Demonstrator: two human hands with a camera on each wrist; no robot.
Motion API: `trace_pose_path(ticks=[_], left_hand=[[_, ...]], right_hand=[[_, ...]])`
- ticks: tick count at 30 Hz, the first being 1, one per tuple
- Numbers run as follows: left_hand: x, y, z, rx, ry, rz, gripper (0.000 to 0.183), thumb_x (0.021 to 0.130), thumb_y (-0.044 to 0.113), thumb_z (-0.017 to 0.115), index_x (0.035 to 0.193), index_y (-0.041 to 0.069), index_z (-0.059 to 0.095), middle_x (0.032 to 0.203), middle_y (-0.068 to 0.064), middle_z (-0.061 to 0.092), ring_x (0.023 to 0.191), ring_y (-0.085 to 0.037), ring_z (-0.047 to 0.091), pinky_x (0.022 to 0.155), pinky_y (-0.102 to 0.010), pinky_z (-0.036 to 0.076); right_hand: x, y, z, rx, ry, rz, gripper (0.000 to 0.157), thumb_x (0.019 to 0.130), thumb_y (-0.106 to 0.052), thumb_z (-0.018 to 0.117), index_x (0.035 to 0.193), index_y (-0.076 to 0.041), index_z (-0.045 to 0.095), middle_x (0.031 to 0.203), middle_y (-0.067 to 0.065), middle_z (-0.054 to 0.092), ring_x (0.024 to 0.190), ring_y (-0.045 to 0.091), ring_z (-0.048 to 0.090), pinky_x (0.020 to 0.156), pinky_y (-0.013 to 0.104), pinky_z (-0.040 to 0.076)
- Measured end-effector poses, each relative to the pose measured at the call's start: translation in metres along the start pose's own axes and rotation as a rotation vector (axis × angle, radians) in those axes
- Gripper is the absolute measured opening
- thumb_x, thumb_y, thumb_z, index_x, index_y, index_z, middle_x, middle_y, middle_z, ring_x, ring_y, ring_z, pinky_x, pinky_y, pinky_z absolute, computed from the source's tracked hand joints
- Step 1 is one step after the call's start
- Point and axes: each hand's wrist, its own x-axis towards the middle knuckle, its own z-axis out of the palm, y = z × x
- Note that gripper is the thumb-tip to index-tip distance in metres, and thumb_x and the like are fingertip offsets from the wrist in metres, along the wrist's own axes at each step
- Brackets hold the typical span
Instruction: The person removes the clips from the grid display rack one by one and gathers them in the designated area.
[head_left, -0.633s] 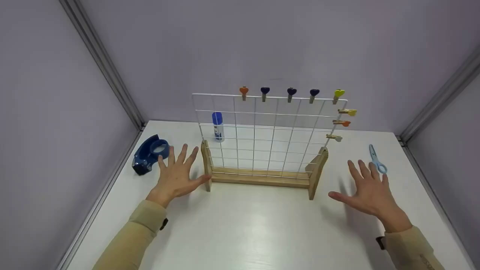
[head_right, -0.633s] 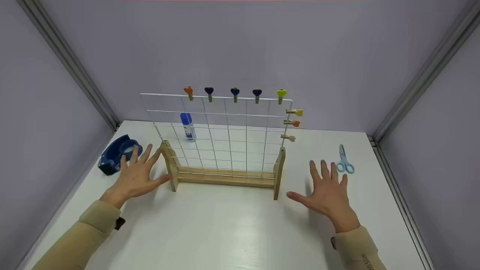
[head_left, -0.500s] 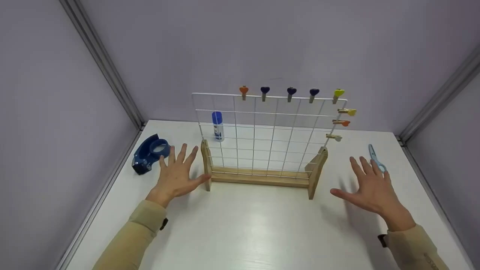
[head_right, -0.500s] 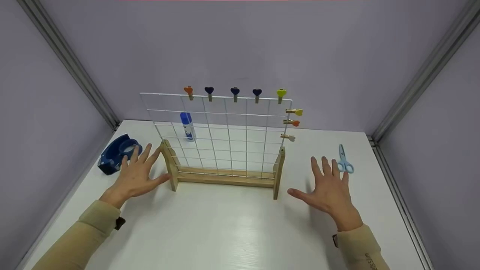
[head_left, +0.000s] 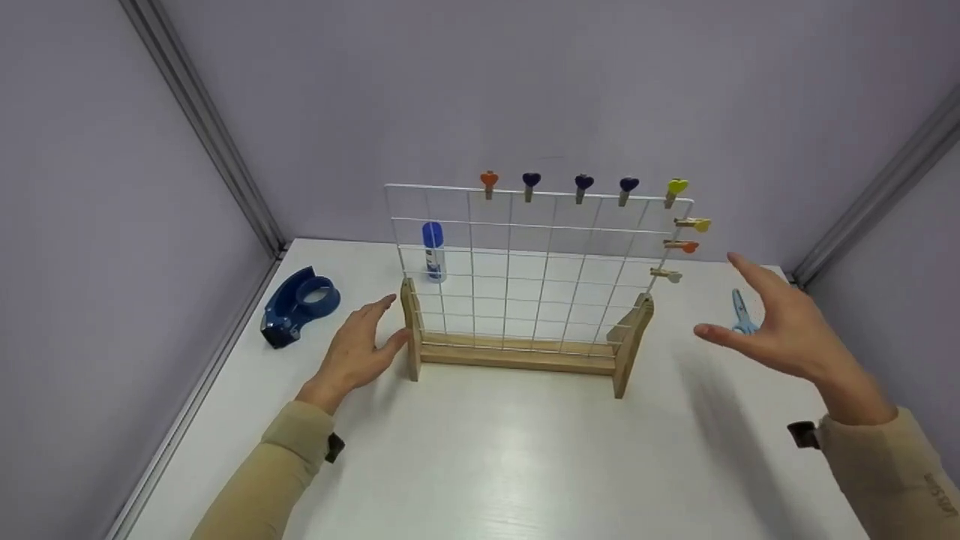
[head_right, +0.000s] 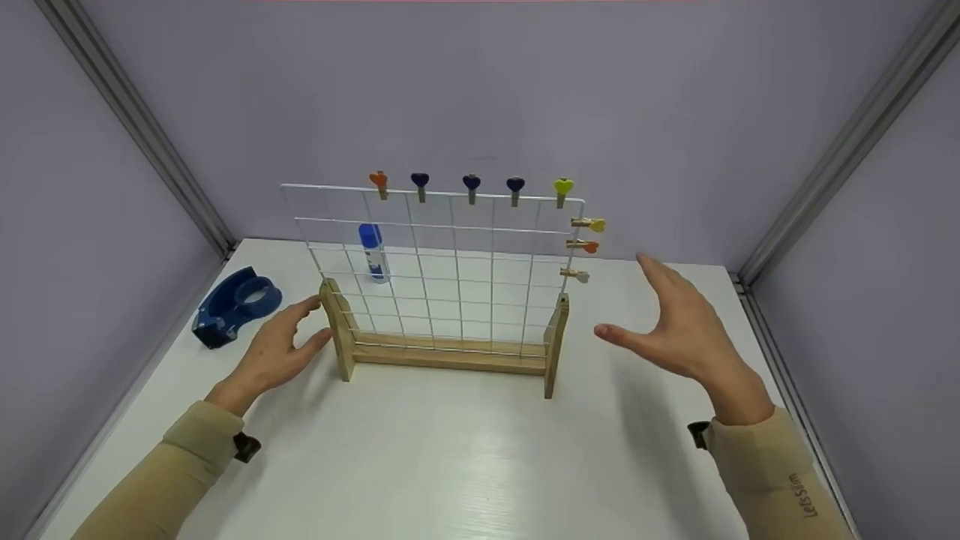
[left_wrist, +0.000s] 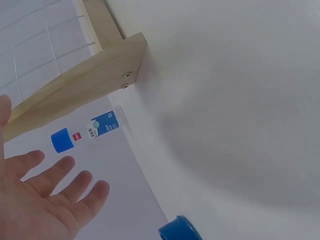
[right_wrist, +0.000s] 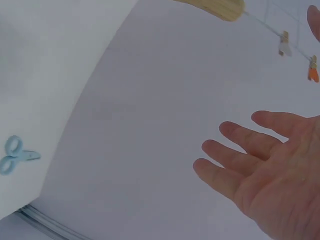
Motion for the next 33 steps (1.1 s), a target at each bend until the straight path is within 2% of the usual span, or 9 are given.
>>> trace_pose_path(ticks=[7,11,12,13,16,18,20,25,33], left_hand=[[0.01,0.003,0.008,-0.158,0.062,0.046,0.063,0.111,0.024,0.07,0.167,0.006,0.048,0.158,-0.021,0.064,0.147,-0.042,0.062,0.122,-0.062,0.054],[0.015,0.005,0.011,-0.291,0.075,0.036,0.058,0.111,0.015,0.068,0.165,0.007,0.05,0.155,-0.02,0.065,0.144,-0.042,0.063,0.117,-0.059,0.059],[0.016,0.005,0.011,-0.325,0.079,0.028,0.057,0.111,0.013,0.068,0.165,0.007,0.051,0.154,-0.02,0.065,0.144,-0.042,0.064,0.117,-0.058,0.06],[0.017,0.006,0.012,-0.354,0.082,0.021,0.056,0.11,0.011,0.067,0.164,0.008,0.051,0.154,-0.02,0.065,0.144,-0.041,0.064,0.117,-0.058,0.06],[0.019,0.006,0.013,-0.442,0.081,-0.006,0.055,0.11,0.005,0.065,0.163,0.009,0.051,0.156,-0.017,0.063,0.146,-0.037,0.063,0.118,-0.055,0.06],[0.02,0.007,0.014,-0.486,0.074,-0.022,0.054,0.11,0.004,0.063,0.163,0.01,0.051,0.158,-0.016,0.062,0.148,-0.036,0.062,0.12,-0.056,0.059],[0.021,0.007,0.015,-0.531,0.07,-0.03,0.055,0.11,0.001,0.063,0.162,0.01,0.05,0.16,-0.016,0.06,0.149,-0.037,0.061,0.121,-0.058,0.058],[0.025,0.008,0.018,-0.616,0.074,-0.021,0.056,0.107,-0.005,0.062,0.16,0.006,0.051,0.161,-0.019,0.058,0.15,-0.04,0.06,0.123,-0.061,0.055],[0.029,0.008,0.021,-0.67,0.096,0.038,0.053,0.103,-0.012,0.062,0.154,0.001,0.055,0.156,-0.023,0.061,0.146,-0.041,0.062,0.129,-0.062,0.05]], right_hand=[[0.019,-0.026,-0.048,-0.03,0.046,-0.02,0.111,0.09,-0.039,0.093,0.178,-0.01,0.03,0.178,0.029,0.04,0.158,0.064,0.041,0.119,0.088,0.037],[0.029,-0.043,-0.068,-0.001,0.083,-0.024,0.107,0.09,-0.032,0.094,0.177,-0.012,0.034,0.179,0.025,0.042,0.159,0.059,0.042,0.123,0.081,0.039],[0.031,-0.047,-0.072,0.008,0.094,-0.029,0.106,0.09,-0.031,0.094,0.176,-0.013,0.036,0.179,0.023,0.043,0.161,0.057,0.041,0.13,0.071,0.041],[0.032,-0.052,-0.076,0.022,0.102,-0.038,0.104,0.091,-0.03,0.094,0.176,-0.013,0.037,0.179,0.022,0.043,0.163,0.056,0.04,0.132,0.068,0.04],[0.038,-0.065,-0.083,0.041,0.132,-0.077,0.097,0.093,-0.028,0.093,0.174,-0.016,0.041,0.179,0.019,0.044,0.164,0.052,0.04,0.138,0.034,0.039],[0.041,-0.074,-0.088,0.038,0.148,-0.102,0.09,0.095,-0.028,0.092,0.172,-0.018,0.046,0.178,0.017,0.048,0.163,0.051,0.043,0.129,0.012,0.037],[0.046,-0.084,-0.092,0.028,0.164,-0.13,0.082,0.096,-0.027,0.091,0.168,-0.018,0.053,0.174,0.016,0.053,0.159,0.053,0.049,0.117,0.001,0.036],[0.063,-0.109,-0.101,0.017,0.189,-0.162,0.064,0.096,-0.027,0.091,0.154,-0.015,0.066,0.162,0.014,0.066,0.144,0.055,0.063,0.099,-0.002,0.041],[0.089,-0.153,-0.104,0.048,0.188,-0.279,0.05,0.094,-0.022,0.092,0.14,-0.01,0.075,0.144,0.014,0.077,0.133,0.039,0.072,0.108,0.005,0.049]])
